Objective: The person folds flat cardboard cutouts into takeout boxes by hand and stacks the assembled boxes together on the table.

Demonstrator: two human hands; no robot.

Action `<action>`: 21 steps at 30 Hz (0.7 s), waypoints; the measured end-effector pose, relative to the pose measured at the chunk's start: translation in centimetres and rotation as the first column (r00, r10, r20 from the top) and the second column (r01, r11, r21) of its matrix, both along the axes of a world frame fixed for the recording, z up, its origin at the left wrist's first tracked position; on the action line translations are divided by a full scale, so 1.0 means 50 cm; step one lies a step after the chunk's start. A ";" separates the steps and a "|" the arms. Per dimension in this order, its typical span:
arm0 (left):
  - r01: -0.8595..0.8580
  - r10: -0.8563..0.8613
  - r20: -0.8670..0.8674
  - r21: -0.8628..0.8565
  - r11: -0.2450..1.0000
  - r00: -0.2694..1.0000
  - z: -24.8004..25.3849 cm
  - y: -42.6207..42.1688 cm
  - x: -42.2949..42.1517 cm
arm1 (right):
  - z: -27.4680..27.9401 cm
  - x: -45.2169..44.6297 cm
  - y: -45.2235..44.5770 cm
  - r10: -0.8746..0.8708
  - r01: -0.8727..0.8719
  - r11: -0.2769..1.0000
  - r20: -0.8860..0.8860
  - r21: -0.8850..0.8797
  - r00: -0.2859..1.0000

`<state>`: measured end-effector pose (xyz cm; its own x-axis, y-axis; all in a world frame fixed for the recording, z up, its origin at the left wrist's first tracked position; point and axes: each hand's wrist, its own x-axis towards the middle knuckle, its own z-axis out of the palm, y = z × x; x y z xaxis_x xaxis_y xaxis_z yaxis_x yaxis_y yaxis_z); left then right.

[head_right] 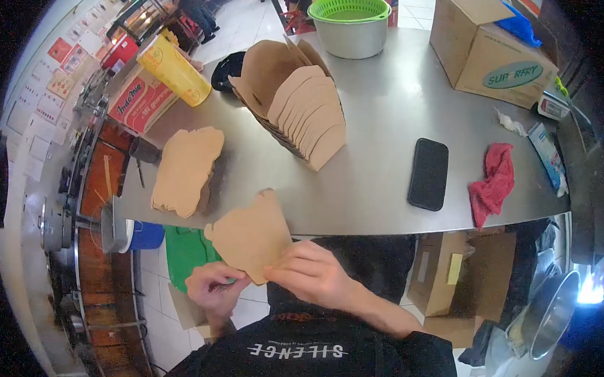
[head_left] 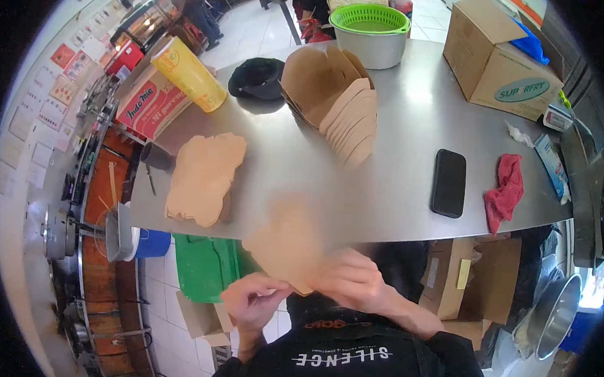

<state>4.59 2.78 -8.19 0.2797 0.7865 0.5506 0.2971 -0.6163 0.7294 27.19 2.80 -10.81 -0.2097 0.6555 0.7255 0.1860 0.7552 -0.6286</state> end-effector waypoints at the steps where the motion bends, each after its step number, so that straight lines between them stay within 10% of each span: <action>1: -0.076 0.082 0.250 -0.034 0.997 0.965 -0.006 0.003 0.022 | 0.001 0.003 0.002 -0.009 0.009 1.000 -0.006 0.008 1.000; 4: -0.052 0.156 0.546 -0.200 0.978 0.823 -0.038 0.008 -0.011 | 0.010 0.015 0.006 -0.084 0.088 0.989 -0.042 0.118 0.996; 7: 0.618 0.347 0.773 -0.634 0.465 0.531 -0.029 0.000 -0.041 | 0.015 0.023 0.013 0.134 -0.134 0.990 0.016 0.044 0.991; 10: 0.268 0.185 0.452 -0.760 0.593 0.873 -0.043 0.005 0.016 | -0.005 0.016 0.010 0.225 -0.234 0.963 -0.079 -0.134 0.971; 21: 0.042 0.421 0.577 -0.621 0.782 0.700 -0.045 -0.016 0.104 | -0.002 -0.025 0.002 -0.196 0.117 0.927 -0.192 -0.358 0.962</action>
<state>9.80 2.00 -10.45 -0.1641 0.9858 -0.0355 -0.3380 -0.0224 0.9409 25.92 2.90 -10.90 0.0550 0.8815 0.4689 0.1117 0.4613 -0.8802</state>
